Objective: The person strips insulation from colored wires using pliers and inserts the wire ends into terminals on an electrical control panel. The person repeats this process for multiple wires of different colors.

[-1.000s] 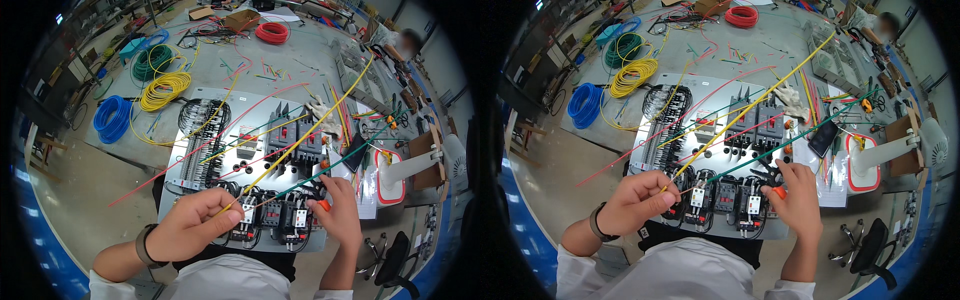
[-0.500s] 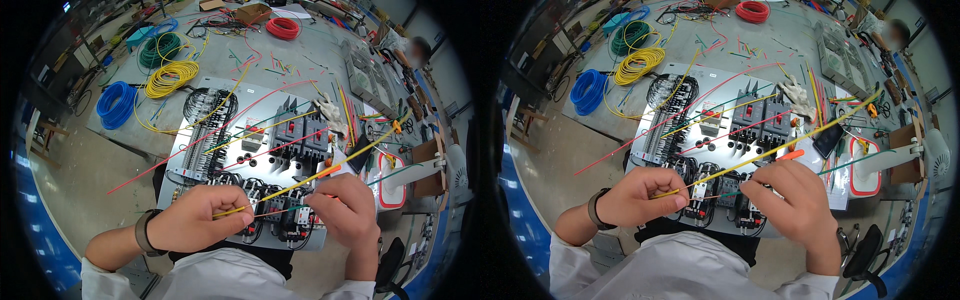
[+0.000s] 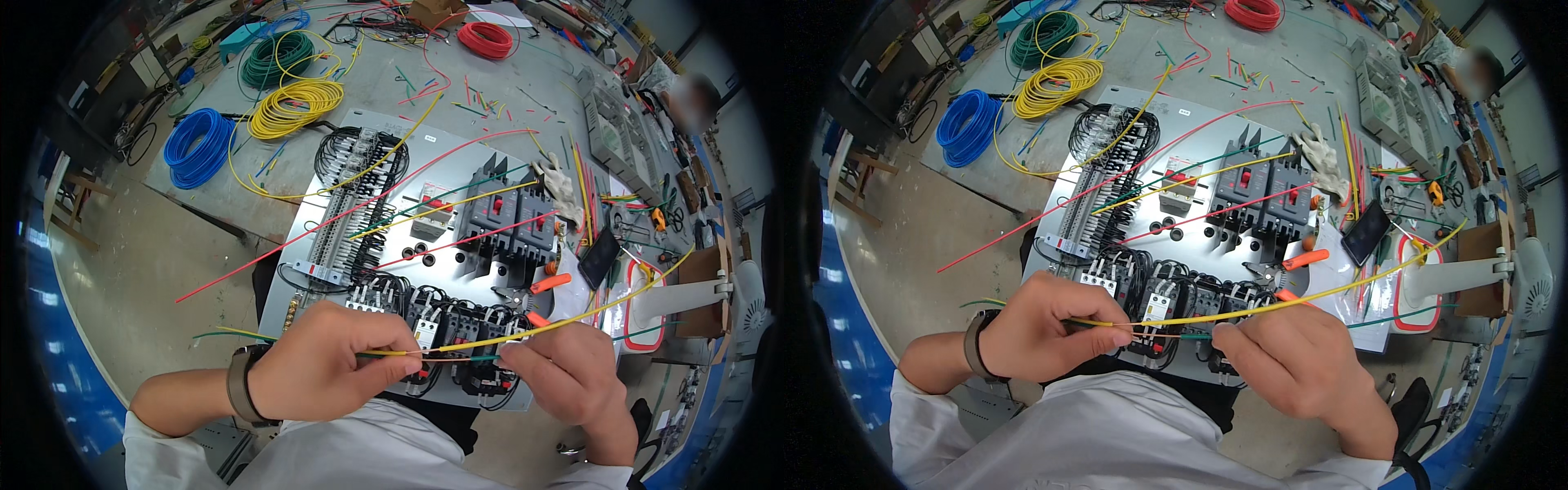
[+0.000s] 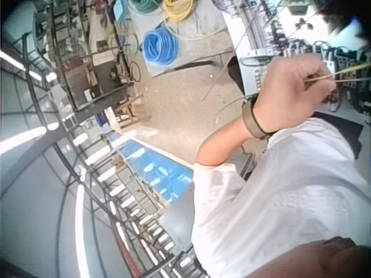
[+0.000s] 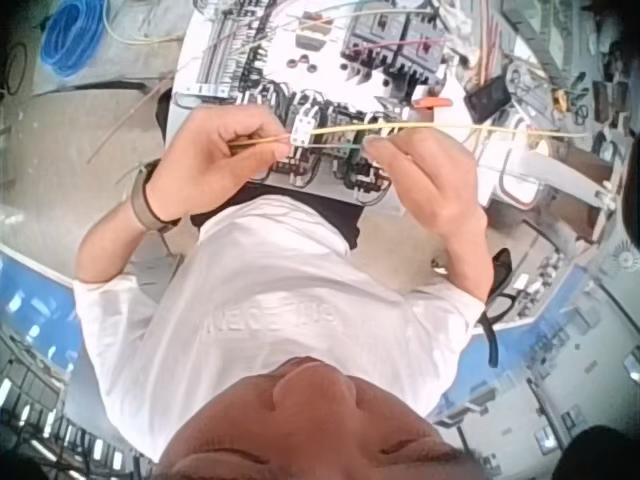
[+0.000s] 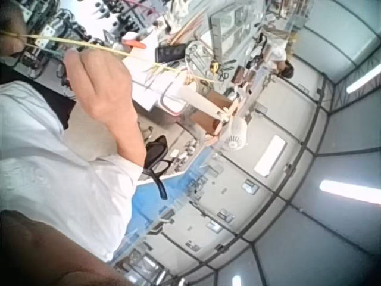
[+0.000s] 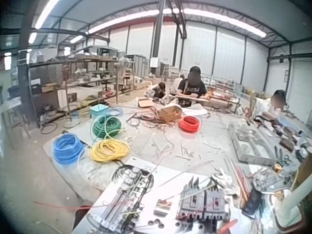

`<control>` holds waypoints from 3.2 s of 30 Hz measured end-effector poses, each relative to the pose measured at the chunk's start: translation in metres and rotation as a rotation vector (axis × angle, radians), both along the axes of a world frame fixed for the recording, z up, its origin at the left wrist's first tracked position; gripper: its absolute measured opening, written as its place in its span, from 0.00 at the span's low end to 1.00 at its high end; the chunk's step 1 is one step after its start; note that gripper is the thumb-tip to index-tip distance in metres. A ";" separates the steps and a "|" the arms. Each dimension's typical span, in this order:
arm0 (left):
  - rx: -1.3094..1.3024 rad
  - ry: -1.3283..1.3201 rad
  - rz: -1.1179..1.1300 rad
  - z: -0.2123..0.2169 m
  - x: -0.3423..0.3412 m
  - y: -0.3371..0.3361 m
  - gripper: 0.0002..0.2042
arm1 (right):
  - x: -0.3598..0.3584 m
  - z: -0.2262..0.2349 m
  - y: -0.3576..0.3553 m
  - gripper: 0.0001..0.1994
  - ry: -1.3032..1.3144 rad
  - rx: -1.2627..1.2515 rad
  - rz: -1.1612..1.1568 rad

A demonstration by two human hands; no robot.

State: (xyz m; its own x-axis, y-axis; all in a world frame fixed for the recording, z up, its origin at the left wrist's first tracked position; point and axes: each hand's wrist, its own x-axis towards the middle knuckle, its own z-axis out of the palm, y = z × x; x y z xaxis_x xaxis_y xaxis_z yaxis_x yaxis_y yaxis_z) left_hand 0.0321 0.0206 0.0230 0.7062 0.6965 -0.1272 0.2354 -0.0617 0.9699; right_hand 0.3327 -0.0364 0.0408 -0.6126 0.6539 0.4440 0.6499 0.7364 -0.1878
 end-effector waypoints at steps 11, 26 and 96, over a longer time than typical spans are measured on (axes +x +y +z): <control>0.080 0.055 -0.001 -0.001 -0.002 0.000 0.04 | -0.004 0.002 -0.002 0.15 -0.005 -0.316 -0.020; 0.006 0.033 -0.042 -0.006 -0.002 0.006 0.04 | 0.010 -0.011 -0.011 0.13 -0.022 0.082 -0.052; 0.622 0.111 -0.247 0.003 0.048 -0.004 0.08 | 0.037 0.004 -0.062 0.15 0.168 -0.290 -0.429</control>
State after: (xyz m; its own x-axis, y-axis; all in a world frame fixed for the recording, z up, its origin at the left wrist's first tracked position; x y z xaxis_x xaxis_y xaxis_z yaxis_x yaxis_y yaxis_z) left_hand 0.0803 0.0163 0.0259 0.8600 0.4832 0.1644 0.2387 -0.6654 0.7073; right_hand 0.3698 -0.0981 0.0449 -0.2001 0.9399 0.2768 0.8240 0.3143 -0.4714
